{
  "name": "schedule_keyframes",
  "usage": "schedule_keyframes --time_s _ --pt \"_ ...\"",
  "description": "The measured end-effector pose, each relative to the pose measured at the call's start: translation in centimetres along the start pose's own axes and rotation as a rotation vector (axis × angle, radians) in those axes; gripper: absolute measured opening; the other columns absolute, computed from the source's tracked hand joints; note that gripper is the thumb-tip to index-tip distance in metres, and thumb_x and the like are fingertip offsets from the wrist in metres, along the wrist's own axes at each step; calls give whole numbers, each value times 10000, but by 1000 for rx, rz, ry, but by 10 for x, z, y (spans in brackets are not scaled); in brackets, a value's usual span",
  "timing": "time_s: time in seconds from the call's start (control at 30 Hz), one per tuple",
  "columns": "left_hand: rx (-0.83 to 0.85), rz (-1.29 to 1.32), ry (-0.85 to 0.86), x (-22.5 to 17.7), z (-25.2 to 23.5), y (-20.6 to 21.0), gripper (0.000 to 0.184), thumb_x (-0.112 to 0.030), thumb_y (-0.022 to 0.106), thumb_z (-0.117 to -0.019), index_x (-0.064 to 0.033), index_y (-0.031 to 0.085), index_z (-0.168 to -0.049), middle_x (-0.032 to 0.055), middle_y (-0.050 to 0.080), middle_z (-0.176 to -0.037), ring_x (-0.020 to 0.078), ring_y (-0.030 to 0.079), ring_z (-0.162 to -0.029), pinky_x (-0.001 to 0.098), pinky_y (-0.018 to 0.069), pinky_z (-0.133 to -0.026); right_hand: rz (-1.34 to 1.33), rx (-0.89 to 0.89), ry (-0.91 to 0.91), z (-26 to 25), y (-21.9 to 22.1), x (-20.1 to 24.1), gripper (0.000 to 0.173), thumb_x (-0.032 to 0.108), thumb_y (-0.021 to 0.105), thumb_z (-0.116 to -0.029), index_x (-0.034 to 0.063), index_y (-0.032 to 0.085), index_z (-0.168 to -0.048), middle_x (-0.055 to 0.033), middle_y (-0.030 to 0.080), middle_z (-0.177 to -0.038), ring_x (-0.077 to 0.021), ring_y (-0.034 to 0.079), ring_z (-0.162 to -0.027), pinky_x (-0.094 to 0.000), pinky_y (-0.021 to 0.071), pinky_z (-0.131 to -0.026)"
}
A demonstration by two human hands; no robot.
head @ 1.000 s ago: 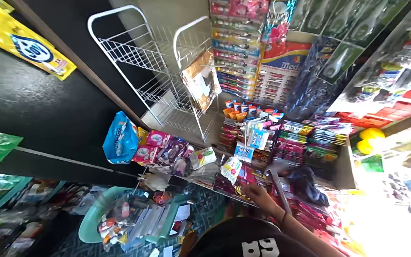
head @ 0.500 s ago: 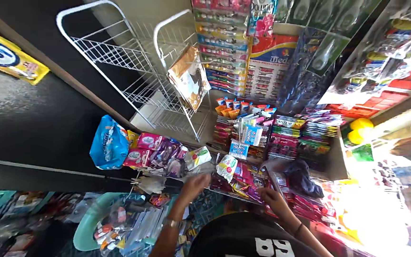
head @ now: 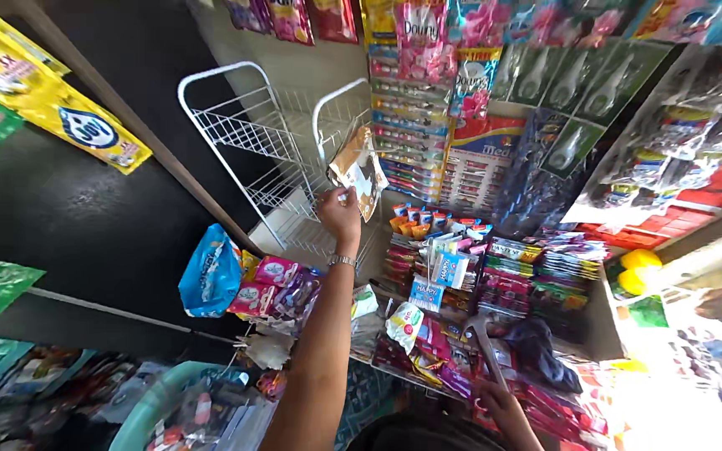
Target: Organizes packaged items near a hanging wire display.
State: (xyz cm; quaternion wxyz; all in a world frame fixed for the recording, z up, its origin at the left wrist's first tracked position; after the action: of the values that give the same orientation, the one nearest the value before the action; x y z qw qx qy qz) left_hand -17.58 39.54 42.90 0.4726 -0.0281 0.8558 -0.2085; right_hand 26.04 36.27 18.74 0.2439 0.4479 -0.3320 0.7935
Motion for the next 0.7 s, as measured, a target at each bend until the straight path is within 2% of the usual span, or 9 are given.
schedule_keyframes --time_s 0.07,0.13,0.2,0.27,0.47,0.53,0.6,0.67,0.7 --pt "-80 93 124 4 12 5 330 -309 622 -1023 -23 677 -1176 213 634 -1250 347 607 -1161 492 500 -970 -14 6 42 9 0 -7 274 60 491 -1045 -58 674 -1211 -186 718 -1103 -224 707 -942 -402 582 -860" --pt "-104 139 219 -4 18 8 311 -248 605 -1032 9 659 -1199 221 611 -1296 341 596 -1191 465 497 -990 -25 2 76 15 -1 -8 279 61 488 -1049 -58 667 -1227 -192 714 -1121 -234 707 -957 -413 579 -871" --pt "-118 86 269 -14 22 8 312 -230 589 -1038 4 671 -1227 225 568 -1363 378 544 -1259 519 439 -1057 -24 -9 92 16 -2 -7 278 43 486 -1044 -62 666 -1228 -201 713 -1120 -240 709 -958 -417 581 -870" --pt "-148 28 289 -20 23 7 301 -240 591 -1035 -29 699 -1220 227 529 -1376 422 494 -1247 587 386 -1025 -29 -18 98 15 -2 -6 278 34 477 -1043 -66 664 -1222 -200 713 -1123 -232 711 -954 -401 582 -863" --pt "-147 -39 344 -28 22 4 274 -267 603 -1029 -87 717 -1201 203 517 -1345 430 441 -1257 604 355 -1003 -21 -45 77 7 -4 -6 270 49 482 -1044 -69 676 -1190 -189 714 -1086 -214 700 -931 -394 574 -852" --pt "-135 -74 313 -23 21 5 279 -302 609 -1019 -99 712 -1180 213 505 -1353 446 445 -1250 630 366 -960 -10 -47 67 5 -3 -6 270 45 490 -1035 -71 676 -1194 -193 712 -1080 -214 691 -928 -395 564 -868" --pt "-94 -93 257 -17 20 7 356 -371 590 -1021 -91 691 -1216 242 500 -1362 476 457 -1241 671 371 -943 18 -39 52 4 -2 -6 268 35 491 -1031 -78 674 -1190 -206 710 -1074 -237 693 -926 -415 563 -874" --pt "-57 -92 229 -16 17 8 464 -389 596 -1016 -29 638 -1306 283 559 -1314 495 532 -1195 688 406 -940 48 -17 43 2 0 -7 278 44 491 -1030 -81 674 -1198 -218 712 -1086 -266 698 -946 -446 560 -892" --pt "-59 -82 228 -16 16 9 475 -357 605 -1017 1 613 -1328 280 612 -1256 472 597 -1137 659 451 -935 60 4 44 2 1 -9 286 52 488 -1034 -82 668 -1211 -226 711 -1109 -285 702 -974 -462 557 -915"
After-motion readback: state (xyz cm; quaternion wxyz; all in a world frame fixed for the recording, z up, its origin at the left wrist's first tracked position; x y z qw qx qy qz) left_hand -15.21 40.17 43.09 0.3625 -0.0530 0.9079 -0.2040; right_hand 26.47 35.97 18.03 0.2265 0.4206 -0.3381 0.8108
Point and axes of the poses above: each hand's wrist, its own z-axis away from the middle knuckle, its own y-axis out of the palm, x = y × z, the point moved 5 cm from there along -z, towards the middle knuckle
